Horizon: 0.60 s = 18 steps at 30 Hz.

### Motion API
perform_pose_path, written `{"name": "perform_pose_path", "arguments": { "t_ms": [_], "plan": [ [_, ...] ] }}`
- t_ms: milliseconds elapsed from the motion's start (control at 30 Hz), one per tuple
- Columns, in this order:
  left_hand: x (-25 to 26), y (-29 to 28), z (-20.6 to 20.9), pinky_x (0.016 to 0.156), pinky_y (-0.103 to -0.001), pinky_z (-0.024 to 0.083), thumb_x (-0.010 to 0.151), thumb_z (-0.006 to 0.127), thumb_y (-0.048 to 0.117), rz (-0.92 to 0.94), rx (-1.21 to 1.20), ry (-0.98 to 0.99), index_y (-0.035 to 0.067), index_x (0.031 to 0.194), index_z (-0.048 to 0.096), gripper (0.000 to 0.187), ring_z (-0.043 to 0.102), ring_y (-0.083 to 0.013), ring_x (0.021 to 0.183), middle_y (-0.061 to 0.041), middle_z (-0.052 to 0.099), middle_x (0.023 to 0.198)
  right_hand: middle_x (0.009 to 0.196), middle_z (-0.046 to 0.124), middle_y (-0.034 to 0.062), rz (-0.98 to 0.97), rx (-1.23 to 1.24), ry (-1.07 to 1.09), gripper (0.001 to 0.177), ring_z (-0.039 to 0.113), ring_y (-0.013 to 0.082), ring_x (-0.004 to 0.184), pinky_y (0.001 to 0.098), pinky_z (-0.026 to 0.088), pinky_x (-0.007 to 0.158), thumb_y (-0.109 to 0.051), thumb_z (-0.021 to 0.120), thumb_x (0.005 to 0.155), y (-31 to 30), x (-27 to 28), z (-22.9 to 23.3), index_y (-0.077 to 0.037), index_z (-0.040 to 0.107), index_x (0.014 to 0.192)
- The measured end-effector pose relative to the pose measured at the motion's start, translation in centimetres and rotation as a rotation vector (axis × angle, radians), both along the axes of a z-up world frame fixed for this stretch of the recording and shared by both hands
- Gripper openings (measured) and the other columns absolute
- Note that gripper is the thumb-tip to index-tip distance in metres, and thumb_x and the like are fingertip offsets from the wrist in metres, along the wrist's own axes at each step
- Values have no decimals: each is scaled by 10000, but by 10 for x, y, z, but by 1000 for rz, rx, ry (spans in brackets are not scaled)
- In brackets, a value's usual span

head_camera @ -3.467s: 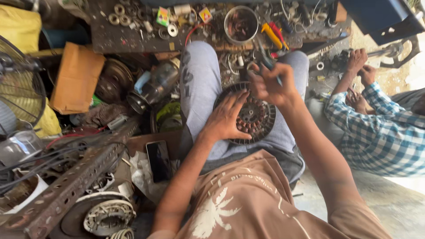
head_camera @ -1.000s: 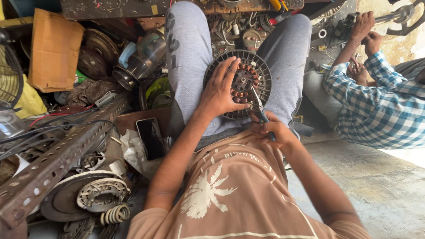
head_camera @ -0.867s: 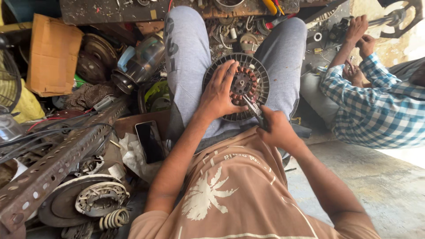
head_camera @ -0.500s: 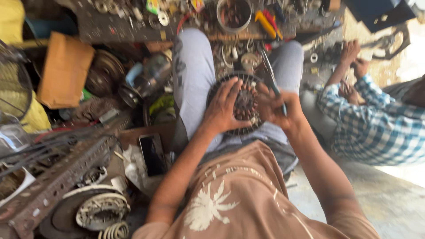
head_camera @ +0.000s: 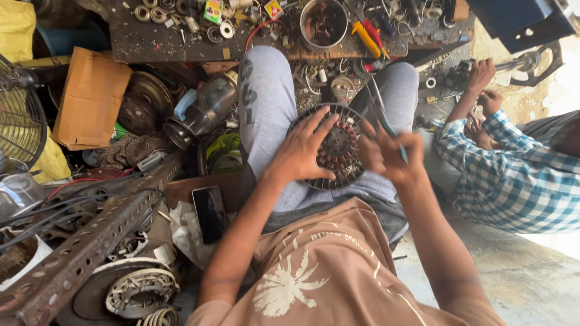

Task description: The person sits on the floor and uses pliers to pull copper wire coils out of a motor stator held on their lap. They systematically remove the coils one by one, then switch to a different tool to continue the extraction process.

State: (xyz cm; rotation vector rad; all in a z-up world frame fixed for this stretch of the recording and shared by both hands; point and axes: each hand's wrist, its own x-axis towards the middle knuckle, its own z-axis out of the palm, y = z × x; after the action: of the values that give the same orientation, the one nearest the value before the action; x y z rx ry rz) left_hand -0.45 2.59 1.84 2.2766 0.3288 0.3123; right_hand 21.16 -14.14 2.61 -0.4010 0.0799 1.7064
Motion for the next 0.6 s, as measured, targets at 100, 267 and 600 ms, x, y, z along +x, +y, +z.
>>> {"name": "perform_pose_path", "arguments": {
  "t_ms": [100,267,600],
  "plan": [
    [7,8,0,1230,-501,308,466,1005,468,-51,-2,-13,98,1590,237,1410,354,-435,1458,-232,311,1602,912,434,73,-50,71,62,496,424,182,757,278,391,567,-174,631,743,-45,8,10,-58,437,1184],
    [9,-18,-7,1239,-478,361,512,1000,440,102,-26,-58,76,1604,213,1395,413,-411,1438,-211,380,1569,896,470,84,-263,-82,27,471,432,164,749,254,373,576,-179,624,713,-66,9,10,-59,442,1131],
    [2,-24,-13,1249,-503,313,521,1024,465,139,-30,-99,66,1595,228,1395,357,-429,1475,-211,307,1614,845,422,22,298,-216,-142,495,418,116,686,242,303,517,-110,607,641,-116,-57,-9,-88,448,1109]
  ]
}}
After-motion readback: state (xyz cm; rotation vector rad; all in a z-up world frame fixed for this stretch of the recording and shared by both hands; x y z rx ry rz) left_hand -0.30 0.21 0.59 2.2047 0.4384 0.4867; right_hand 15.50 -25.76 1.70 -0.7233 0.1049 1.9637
